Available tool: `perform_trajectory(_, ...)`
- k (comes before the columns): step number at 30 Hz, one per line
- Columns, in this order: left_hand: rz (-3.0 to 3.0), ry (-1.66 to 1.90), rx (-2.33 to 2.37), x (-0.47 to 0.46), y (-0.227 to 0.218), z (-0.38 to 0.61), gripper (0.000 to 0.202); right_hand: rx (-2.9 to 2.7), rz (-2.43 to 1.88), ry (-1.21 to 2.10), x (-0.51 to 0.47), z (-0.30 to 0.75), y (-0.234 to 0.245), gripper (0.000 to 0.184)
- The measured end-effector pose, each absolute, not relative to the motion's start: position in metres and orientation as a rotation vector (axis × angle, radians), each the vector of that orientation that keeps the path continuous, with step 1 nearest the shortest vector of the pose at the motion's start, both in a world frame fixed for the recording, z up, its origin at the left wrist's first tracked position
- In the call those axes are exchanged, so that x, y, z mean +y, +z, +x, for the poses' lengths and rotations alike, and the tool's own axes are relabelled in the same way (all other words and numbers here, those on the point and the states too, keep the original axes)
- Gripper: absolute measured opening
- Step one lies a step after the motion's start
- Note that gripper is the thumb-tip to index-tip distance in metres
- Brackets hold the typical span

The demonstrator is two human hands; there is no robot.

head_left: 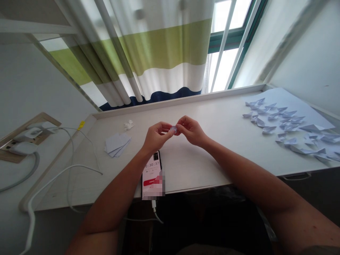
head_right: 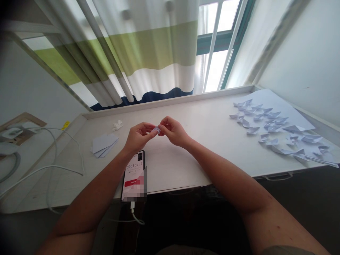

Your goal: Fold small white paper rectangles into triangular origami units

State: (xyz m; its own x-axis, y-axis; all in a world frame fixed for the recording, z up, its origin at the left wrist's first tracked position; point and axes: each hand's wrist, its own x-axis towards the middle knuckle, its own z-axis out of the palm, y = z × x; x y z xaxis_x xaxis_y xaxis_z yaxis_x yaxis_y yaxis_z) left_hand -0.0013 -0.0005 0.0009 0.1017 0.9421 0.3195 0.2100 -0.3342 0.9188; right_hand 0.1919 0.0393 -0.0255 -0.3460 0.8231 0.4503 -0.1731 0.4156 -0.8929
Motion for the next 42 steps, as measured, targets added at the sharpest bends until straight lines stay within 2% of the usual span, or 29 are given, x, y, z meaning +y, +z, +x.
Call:
perform_trajectory(8, 1.732, 1.265, 1.177, 0.0032, -0.0003, -0.0056, 0.035, -1.634, -0.615, 1.155, 0.0401, 0.1944, -0.0253, 0.042)
perform_trajectory(16, 1.69, 1.346, 1.192, 0.0054, -0.0054, -0.0065, 0.027, -1.683, -0.647, 1.131, 0.0359, 0.1951, -0.0215, 0.044)
perform_trajectory(22, 1.571, 1.412, 1.165, 0.0083, -0.0081, -0.0034, 0.029, -1.695, -0.654, 1.12, 0.0351, 0.1935, -0.0225, 0.036)
perform_trajectory(31, 1.462, 1.213, 1.066, 0.0058, -0.0021, -0.0048, 0.046, -1.657, -0.667, 1.075, 0.0418, 0.1954, -0.0273, 0.028)
perform_trajectory(42, 1.444, 1.232, 1.1, 0.0083, -0.0045, -0.007, 0.035, -1.714, -0.692, 1.007, 0.0393, 0.1948, -0.0268, 0.017)
